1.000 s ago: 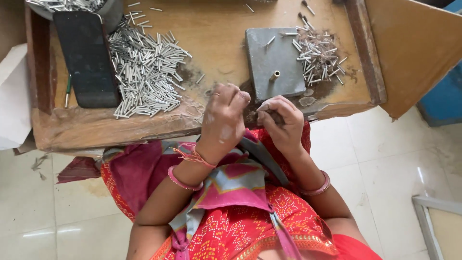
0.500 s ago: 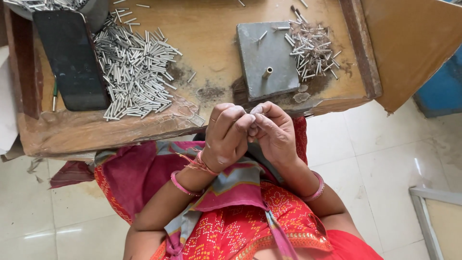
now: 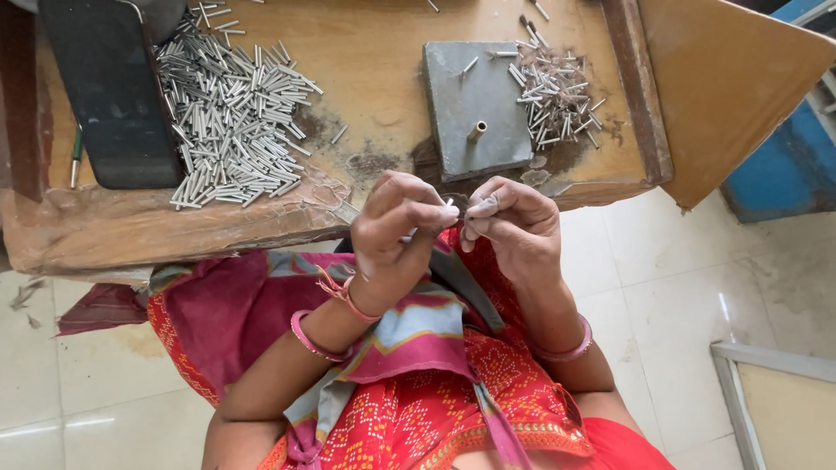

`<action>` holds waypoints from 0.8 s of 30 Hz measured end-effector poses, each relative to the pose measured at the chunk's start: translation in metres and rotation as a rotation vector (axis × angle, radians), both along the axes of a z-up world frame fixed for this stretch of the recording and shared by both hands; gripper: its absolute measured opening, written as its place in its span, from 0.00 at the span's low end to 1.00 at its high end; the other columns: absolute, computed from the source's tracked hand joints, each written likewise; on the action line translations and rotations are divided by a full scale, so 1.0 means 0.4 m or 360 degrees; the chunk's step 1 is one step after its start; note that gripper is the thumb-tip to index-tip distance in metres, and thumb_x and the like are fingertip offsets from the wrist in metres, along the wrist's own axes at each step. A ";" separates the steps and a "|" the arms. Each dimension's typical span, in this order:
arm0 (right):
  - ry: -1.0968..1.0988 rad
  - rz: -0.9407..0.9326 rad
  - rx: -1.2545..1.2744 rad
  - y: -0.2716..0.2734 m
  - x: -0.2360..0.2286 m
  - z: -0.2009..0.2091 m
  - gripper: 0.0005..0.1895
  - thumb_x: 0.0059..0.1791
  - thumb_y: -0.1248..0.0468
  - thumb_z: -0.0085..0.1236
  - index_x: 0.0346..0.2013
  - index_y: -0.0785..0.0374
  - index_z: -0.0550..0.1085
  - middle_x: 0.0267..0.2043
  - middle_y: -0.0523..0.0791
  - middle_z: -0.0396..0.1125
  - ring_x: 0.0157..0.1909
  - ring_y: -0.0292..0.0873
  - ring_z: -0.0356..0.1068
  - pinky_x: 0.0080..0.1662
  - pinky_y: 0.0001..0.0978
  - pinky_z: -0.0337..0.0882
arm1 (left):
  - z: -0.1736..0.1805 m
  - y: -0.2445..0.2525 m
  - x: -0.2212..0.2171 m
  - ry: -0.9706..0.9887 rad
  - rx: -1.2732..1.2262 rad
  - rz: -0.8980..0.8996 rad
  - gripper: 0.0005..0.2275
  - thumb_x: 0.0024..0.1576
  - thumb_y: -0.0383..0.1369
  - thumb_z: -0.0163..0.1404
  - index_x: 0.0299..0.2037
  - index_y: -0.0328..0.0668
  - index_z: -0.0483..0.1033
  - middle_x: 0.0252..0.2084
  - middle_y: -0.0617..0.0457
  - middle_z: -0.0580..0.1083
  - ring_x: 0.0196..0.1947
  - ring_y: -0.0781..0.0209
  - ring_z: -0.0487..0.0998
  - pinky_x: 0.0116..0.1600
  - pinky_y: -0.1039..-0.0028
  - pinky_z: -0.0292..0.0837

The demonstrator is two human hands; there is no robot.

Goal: The person sits at a workbench and assembles small metal cylindrical parts one at a time, picking a piece from a pile, working it between the fingers, and pressing it into a hole in a gray stone block on the bench. Finished pieces accumulate in a pile beside the block.

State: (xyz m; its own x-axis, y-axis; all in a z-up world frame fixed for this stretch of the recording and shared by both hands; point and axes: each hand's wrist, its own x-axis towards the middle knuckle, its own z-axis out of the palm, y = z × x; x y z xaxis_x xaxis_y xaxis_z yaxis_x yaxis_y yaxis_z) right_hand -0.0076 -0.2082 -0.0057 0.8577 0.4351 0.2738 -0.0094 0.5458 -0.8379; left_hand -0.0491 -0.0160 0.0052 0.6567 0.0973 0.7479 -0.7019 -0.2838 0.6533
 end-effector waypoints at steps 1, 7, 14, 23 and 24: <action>-0.0002 -0.0003 -0.0004 0.005 0.002 0.001 0.07 0.53 0.82 0.53 0.43 0.76 0.75 0.45 0.53 0.67 0.41 0.43 0.73 0.43 0.36 0.78 | -0.019 -0.006 0.003 -0.0002 -0.0004 -0.0003 0.13 0.51 0.16 0.59 0.43 0.39 0.79 0.43 0.50 0.73 0.42 0.53 0.76 0.47 0.70 0.74; 0.0119 0.0077 0.0300 0.026 0.008 -0.011 0.06 0.51 0.80 0.51 0.40 0.74 0.75 0.42 0.53 0.67 0.38 0.43 0.73 0.37 0.34 0.76 | -0.051 -0.025 0.009 0.0716 -0.1193 -0.0890 0.07 0.58 0.12 0.55 0.39 0.31 0.76 0.45 0.48 0.75 0.42 0.63 0.78 0.48 0.73 0.78; 0.0138 -0.0009 0.0201 0.035 -0.002 -0.010 0.06 0.51 0.80 0.51 0.40 0.74 0.75 0.41 0.52 0.66 0.37 0.41 0.70 0.36 0.31 0.74 | -0.062 -0.022 0.010 0.0701 -0.1258 -0.0995 0.07 0.58 0.12 0.54 0.38 0.30 0.73 0.45 0.46 0.75 0.41 0.61 0.79 0.46 0.71 0.80; -0.0404 -0.0451 -0.0291 0.051 -0.048 0.045 0.09 0.51 0.84 0.50 0.42 0.74 0.72 0.44 0.50 0.67 0.37 0.36 0.71 0.39 0.27 0.76 | -0.065 -0.010 0.002 0.0690 -0.1179 -0.0937 0.07 0.58 0.12 0.55 0.37 0.30 0.74 0.45 0.46 0.76 0.42 0.63 0.79 0.50 0.72 0.78; -0.0539 -0.0540 -0.0405 0.051 -0.052 0.060 0.09 0.50 0.84 0.51 0.43 0.73 0.72 0.44 0.49 0.68 0.40 0.36 0.72 0.42 0.28 0.79 | -0.062 -0.007 0.001 0.0677 -0.1129 -0.0888 0.07 0.57 0.12 0.56 0.37 0.30 0.74 0.45 0.46 0.76 0.43 0.64 0.78 0.51 0.73 0.77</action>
State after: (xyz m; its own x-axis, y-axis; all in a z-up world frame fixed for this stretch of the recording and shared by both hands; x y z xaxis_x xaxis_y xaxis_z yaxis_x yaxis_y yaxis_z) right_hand -0.0283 -0.1879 0.0185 0.8436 0.2380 0.4813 0.4255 0.2505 -0.8696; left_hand -0.0488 -0.0189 -0.0197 0.9444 0.0264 0.3278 -0.2839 0.5685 0.7721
